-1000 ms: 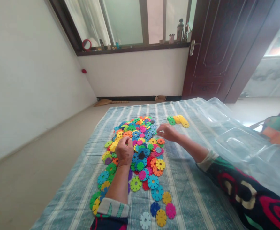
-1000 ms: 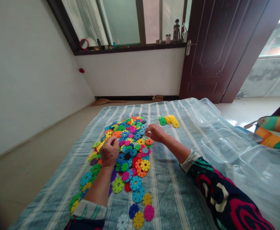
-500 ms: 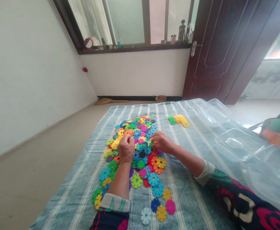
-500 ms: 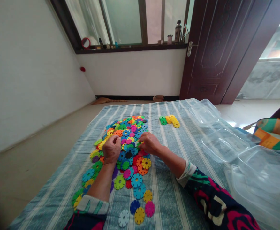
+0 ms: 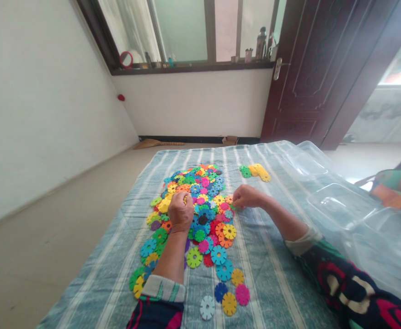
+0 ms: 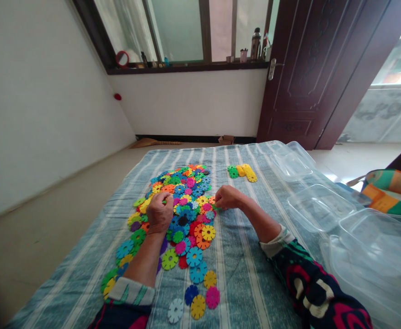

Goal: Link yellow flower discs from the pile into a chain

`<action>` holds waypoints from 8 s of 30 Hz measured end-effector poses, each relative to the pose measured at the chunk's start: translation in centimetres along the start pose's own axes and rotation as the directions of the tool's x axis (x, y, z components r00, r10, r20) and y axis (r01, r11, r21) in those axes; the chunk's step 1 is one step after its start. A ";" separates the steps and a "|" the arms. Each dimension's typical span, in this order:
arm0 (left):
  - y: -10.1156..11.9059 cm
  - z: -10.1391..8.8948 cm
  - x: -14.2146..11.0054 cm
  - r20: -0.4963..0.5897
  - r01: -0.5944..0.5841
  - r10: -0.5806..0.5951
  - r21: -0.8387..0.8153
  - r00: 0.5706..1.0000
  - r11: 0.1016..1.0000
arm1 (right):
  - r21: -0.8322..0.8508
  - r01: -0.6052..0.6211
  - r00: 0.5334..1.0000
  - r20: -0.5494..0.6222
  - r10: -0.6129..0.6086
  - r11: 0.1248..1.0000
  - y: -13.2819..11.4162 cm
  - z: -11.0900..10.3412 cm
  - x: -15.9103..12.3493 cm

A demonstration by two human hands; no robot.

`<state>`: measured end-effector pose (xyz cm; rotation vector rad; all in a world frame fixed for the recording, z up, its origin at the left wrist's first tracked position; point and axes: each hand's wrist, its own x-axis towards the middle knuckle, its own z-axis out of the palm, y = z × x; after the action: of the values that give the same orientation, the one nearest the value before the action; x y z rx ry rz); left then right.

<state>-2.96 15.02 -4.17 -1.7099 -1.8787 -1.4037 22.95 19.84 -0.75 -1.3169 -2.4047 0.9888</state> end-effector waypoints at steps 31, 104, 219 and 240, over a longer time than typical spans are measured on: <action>0.2 0.3 -0.4 0.210 -0.218 0.226 -0.062 0.951 0.974 | 0.180 0.106 0.979 -0.192 -0.070 0.978 -2.8 2.7 0.1; -1.4 0.2 -0.4 0.275 -0.149 0.165 -0.077 0.947 0.986 | -0.400 -0.058 0.962 -0.266 -0.056 0.915 -8.6 7.7 3.1; -1.3 0.2 -0.3 0.240 -0.156 0.158 -0.026 0.958 0.987 | 0.006 0.015 0.983 -0.184 -0.013 1.000 0.8 -2.5 2.9; -1.3 0.0 -0.5 0.238 -0.141 0.142 -0.022 0.961 0.990 | -0.321 -0.437 0.854 -0.442 0.276 0.840 5.0 -7.2 12.3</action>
<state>-3.93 14.91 -5.11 -2.0508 -1.8242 -1.1951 22.75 34.94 -0.04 -1.9619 -2.1620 0.2349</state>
